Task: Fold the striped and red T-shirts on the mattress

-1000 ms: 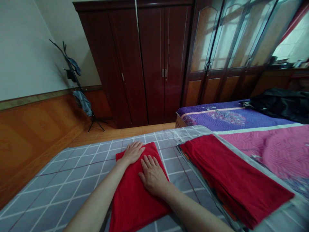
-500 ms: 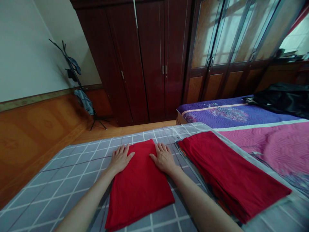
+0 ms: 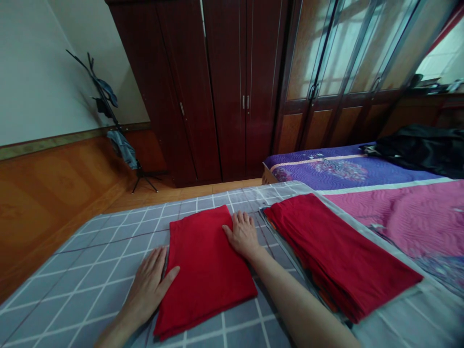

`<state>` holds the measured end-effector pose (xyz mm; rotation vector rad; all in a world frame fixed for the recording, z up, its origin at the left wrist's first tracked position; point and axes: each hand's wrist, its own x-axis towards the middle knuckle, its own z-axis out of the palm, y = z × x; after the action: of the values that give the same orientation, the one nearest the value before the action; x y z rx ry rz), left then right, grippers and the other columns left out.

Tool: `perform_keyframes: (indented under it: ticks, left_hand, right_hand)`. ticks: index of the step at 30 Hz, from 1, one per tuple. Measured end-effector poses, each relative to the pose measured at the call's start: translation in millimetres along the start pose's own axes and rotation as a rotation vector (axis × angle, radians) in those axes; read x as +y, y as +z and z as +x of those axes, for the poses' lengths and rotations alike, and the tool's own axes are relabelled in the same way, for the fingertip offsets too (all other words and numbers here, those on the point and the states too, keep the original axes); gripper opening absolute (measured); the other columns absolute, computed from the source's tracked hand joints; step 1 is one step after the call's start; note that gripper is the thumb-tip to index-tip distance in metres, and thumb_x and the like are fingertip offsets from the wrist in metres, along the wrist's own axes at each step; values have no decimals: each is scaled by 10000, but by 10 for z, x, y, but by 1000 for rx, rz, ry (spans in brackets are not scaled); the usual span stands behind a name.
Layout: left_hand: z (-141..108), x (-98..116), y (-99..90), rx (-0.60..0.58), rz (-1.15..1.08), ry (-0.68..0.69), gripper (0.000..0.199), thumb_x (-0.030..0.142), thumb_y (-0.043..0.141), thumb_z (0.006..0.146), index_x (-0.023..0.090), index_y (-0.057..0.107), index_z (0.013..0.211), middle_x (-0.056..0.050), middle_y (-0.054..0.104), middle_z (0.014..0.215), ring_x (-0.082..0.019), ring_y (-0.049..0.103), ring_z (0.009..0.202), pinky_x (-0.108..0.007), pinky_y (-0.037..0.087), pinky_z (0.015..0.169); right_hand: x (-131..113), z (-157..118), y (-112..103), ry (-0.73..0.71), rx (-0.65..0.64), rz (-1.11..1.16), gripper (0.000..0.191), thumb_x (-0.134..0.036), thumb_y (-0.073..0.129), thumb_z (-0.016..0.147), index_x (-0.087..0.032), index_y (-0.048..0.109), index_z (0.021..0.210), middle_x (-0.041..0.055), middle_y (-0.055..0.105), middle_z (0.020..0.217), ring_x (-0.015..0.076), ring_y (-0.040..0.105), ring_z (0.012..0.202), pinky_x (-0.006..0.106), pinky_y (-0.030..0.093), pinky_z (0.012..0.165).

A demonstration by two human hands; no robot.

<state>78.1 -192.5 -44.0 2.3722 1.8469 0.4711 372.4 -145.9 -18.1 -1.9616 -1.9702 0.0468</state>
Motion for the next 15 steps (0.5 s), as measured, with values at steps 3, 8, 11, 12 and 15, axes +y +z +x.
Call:
perform_keyframes:
  ticks: [3,8,11,12,15]
  left_hand:
    - [-24,71,-44,62,-80,-34,665,565,360,867,96,432,1332,-153,473,1375,-272,415,1290,-447,293,1105]
    - [46,193,-137,35,-366,-199,739,573,487,779,107,388,1343,-138,626,1147,-263,637,987,-393,490,900]
    - [127,198,-165,-27,-556,-284,788,548,554,712,81,384,1324,-130,649,1044,-253,668,843,-374,523,777]
    - [150,198,-177,-45,-593,-296,791,530,580,688,78,395,1311,-117,658,993,-254,669,815,-369,525,747]
    - [198,214,-227,-103,-658,-312,737,469,644,641,95,457,1248,-66,674,852,-257,668,764,-356,519,693]
  right_hand:
    - [3,-22,-26,7,18,-18,593,-521,328,927,-70,516,1264,220,430,1373,351,334,1275,493,233,1028]
    - [-32,-42,-87,-2,30,-56,491,-492,373,919,-119,574,1167,191,503,1280,325,407,1187,457,292,977]
    - [-72,-73,-133,-3,21,-72,433,-458,426,902,-120,601,1109,185,562,1169,322,457,1110,443,338,923]
    - [-87,-97,-155,-5,16,-77,414,-445,442,896,-122,609,1094,182,575,1140,322,467,1092,439,351,907]
    - [-127,-225,-264,-14,2,-94,350,-410,492,871,-130,639,1021,175,599,1083,323,489,1068,422,381,869]
